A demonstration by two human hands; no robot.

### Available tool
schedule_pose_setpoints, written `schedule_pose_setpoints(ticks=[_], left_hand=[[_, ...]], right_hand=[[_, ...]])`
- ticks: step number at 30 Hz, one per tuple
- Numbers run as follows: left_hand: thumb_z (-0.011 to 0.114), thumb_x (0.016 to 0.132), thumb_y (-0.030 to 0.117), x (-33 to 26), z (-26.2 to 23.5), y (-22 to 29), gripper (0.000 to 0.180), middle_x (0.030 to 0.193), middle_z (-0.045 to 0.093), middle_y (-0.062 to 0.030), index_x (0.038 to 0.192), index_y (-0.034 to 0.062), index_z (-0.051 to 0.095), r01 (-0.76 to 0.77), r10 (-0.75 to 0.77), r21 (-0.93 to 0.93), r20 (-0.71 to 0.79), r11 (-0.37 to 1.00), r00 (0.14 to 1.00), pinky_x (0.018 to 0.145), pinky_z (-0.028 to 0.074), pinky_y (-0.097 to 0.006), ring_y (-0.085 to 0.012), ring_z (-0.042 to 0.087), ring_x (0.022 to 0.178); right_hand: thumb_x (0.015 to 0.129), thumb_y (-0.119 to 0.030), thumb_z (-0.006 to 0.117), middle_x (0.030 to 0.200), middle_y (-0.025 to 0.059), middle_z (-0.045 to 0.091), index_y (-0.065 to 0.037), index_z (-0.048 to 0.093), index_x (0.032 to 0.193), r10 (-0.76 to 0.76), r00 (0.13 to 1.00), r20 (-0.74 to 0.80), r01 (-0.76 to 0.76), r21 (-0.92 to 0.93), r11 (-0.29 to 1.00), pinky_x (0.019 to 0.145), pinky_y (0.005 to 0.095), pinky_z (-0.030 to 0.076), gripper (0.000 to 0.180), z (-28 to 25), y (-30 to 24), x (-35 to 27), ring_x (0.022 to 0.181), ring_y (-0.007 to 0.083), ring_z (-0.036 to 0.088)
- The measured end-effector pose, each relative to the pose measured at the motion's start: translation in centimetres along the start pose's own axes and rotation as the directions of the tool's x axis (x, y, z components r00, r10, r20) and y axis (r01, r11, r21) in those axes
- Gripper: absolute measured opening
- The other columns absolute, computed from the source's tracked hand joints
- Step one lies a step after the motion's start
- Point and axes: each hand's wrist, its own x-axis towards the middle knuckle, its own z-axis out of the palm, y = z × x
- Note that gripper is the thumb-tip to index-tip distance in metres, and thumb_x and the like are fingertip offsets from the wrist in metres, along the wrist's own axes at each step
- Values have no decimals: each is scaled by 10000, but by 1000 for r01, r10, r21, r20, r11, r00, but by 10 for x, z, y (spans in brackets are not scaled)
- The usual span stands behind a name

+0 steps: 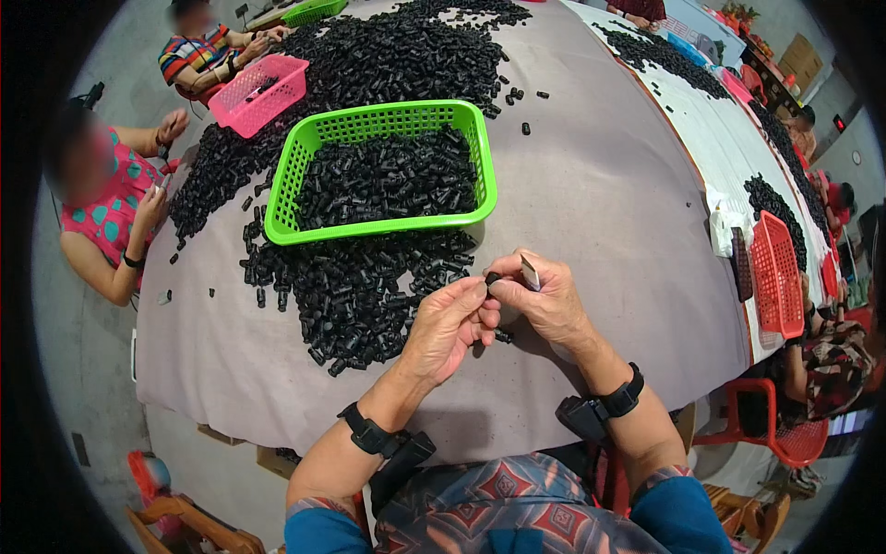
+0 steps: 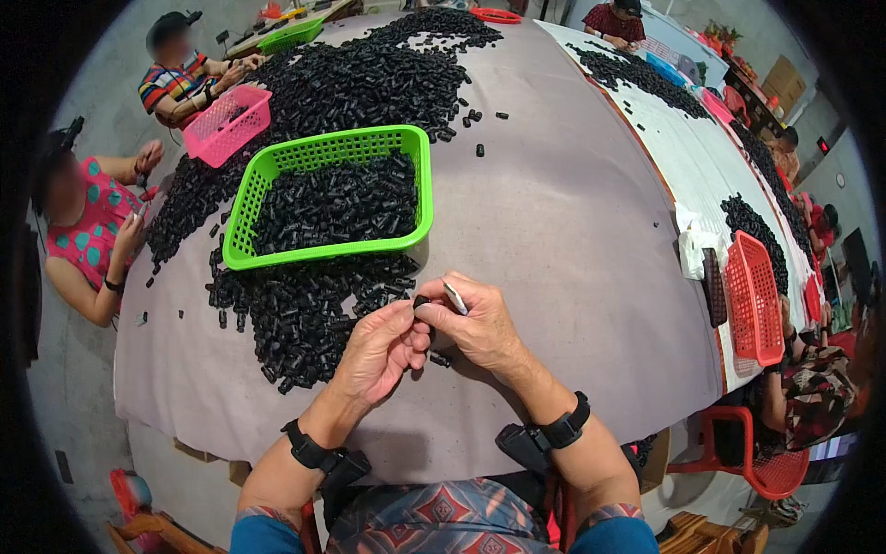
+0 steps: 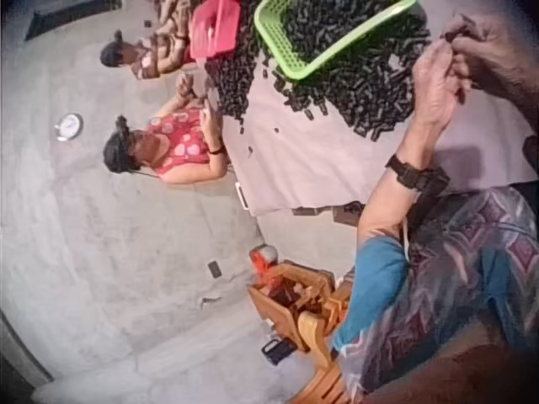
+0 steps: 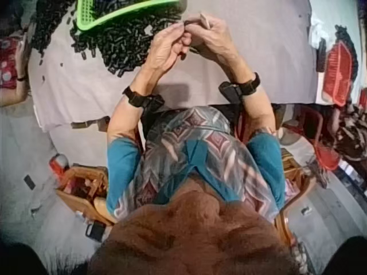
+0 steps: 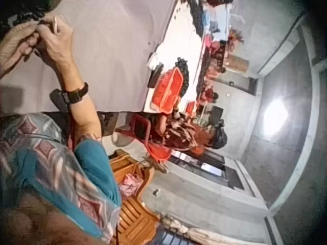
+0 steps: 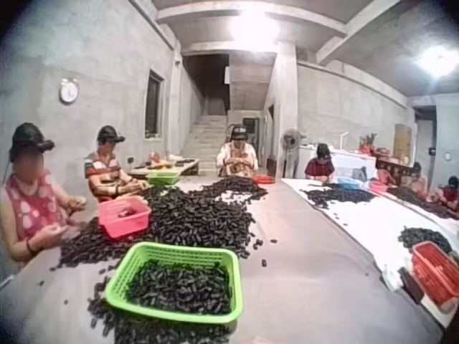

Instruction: Sorting and inspecting small black manufacturing components at a shared workspace table.

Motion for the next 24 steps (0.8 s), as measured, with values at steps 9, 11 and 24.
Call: schedule_pose_setpoints(ticks=[9,11,24], left_hand=[[530,930,175,3,-2,-1,160,805,580,-31,987,29,563,64,-60,-94,45,993,997,521,492,-233,-100,570,666],[533,930,183,3,-3,-1,166,817,578,-23,994,33,561,72,-68,-66,66,995,996,522,489,-235,-96,567,661],[510,944,216,1,0,3,168,799,562,-4,973,55,550,141,-132,-129,80,982,988,521,473,-237,-86,546,641]], right_hand=[[827,-78,639,762,29,587,24,634,848,-21,999,-40,19,-45,999,638,246,443,104,-1,4,2,715,88,546],[831,-76,633,763,31,583,25,631,838,9,998,-57,-10,-15,1000,631,244,443,101,0,2,2,709,84,542],[829,-60,628,772,33,587,30,628,840,55,998,25,-57,97,994,635,234,452,90,0,-9,0,701,87,559]])
